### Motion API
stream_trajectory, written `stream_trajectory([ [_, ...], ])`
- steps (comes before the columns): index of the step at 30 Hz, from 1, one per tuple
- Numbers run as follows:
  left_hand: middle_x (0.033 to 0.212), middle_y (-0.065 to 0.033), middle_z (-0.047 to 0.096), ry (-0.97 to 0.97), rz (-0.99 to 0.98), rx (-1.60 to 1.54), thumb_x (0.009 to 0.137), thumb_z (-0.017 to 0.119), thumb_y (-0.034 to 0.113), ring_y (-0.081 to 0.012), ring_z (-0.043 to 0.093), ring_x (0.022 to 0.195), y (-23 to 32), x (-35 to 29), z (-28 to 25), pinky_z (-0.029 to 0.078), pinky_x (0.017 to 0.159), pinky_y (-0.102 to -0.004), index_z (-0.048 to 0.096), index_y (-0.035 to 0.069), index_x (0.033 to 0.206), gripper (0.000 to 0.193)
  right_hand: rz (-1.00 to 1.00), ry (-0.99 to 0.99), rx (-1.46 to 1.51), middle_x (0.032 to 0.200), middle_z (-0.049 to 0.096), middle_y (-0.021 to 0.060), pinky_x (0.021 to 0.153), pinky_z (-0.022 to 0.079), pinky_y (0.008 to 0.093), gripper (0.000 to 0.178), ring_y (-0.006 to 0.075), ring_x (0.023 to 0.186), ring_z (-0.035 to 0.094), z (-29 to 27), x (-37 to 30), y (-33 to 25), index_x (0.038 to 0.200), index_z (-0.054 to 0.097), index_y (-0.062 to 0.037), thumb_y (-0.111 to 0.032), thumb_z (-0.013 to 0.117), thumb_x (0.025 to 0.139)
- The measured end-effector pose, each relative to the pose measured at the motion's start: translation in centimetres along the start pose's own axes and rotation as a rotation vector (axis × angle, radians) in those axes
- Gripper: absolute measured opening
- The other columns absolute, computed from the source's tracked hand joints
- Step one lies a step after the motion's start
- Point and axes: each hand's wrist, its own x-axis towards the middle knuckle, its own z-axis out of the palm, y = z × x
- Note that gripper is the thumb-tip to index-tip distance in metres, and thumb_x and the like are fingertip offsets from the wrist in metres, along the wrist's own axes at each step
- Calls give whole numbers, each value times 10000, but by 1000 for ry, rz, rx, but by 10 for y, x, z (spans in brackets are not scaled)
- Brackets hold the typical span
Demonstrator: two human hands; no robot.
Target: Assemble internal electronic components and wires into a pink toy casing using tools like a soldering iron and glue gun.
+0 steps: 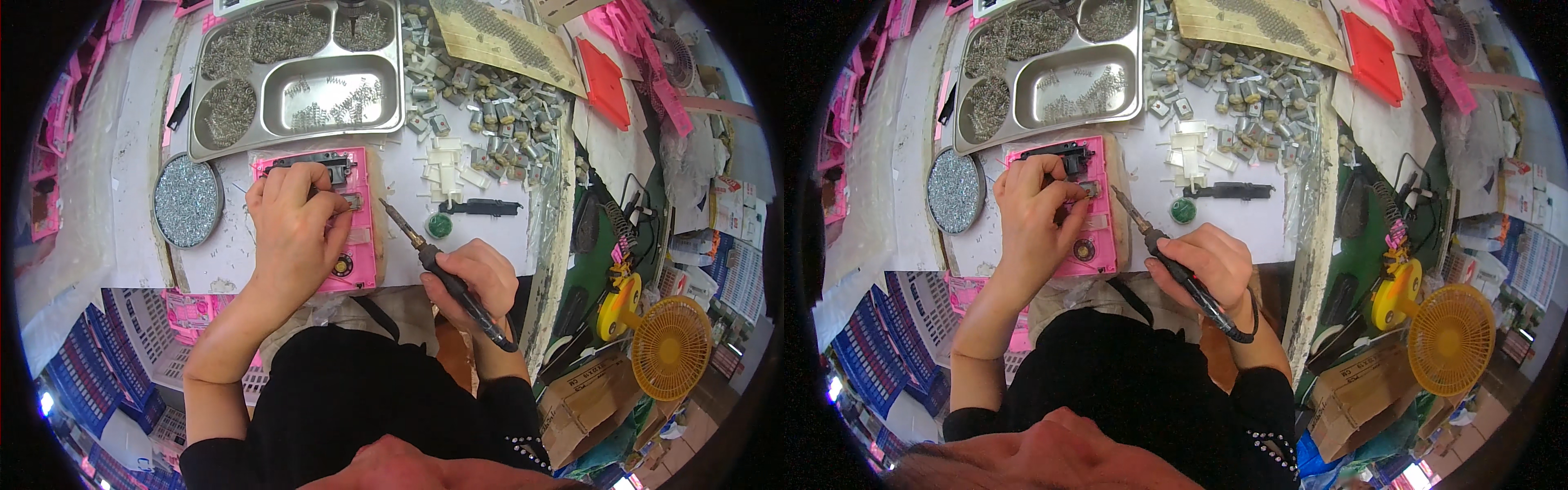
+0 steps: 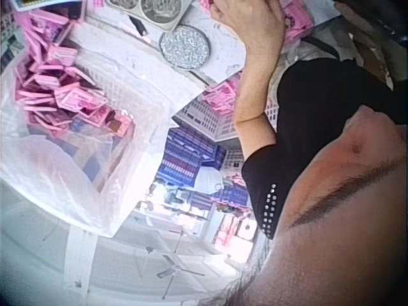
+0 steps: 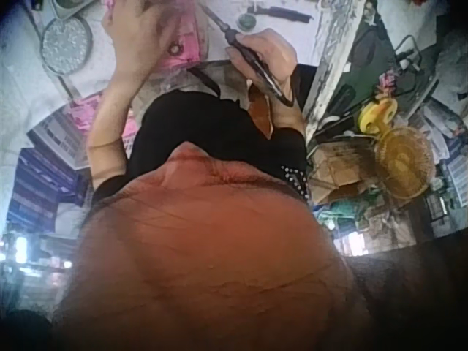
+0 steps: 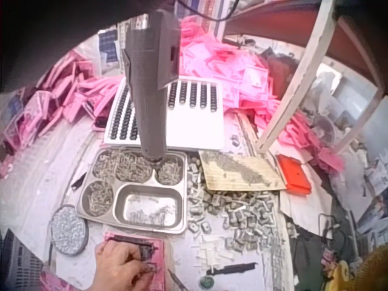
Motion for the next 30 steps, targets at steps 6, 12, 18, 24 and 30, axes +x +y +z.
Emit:
stream_trajectory([
  [6,997,-55,577,17,6,-22,731,803,91,-266,567,974,-1,0,0,369,890,-415,708,84,849,151,-7,9,2,753,682,90,509,492,303,390,222,595,644,3,0,2,1043,678,-40,-12,883,712],
  [12,1000,-39,576,63,8,-9,741,778,85,-261,544,942,-2,2,8,354,880,-424,685,90,852,145,-25,5,16,745,674,84,498,474,303,378,220,579,625,11,2,8,1035,676,-36,-15,882,719],
  [18,998,-39,576,83,13,30,729,779,91,-259,544,935,-1,3,12,353,883,-430,671,95,833,150,-44,0,30,739,668,81,487,450,301,371,213,558,595,18,5,12,1037,677,-40,-16,877,725],
  [24,988,-53,573,76,10,24,707,797,81,-270,564,961,-1,3,11,362,905,-420,685,79,852,184,-54,-8,34,737,663,75,481,440,302,365,210,550,582,22,7,14,1040,678,-44,-23,872,732],
  [30,1002,-48,581,68,12,36,718,797,87,-266,564,976,0,2,10,355,921,-420,685,89,853,175,-69,-18,20,730,656,73,477,437,303,369,209,549,582,24,8,13,1042,676,-45,-24,872,730],
])
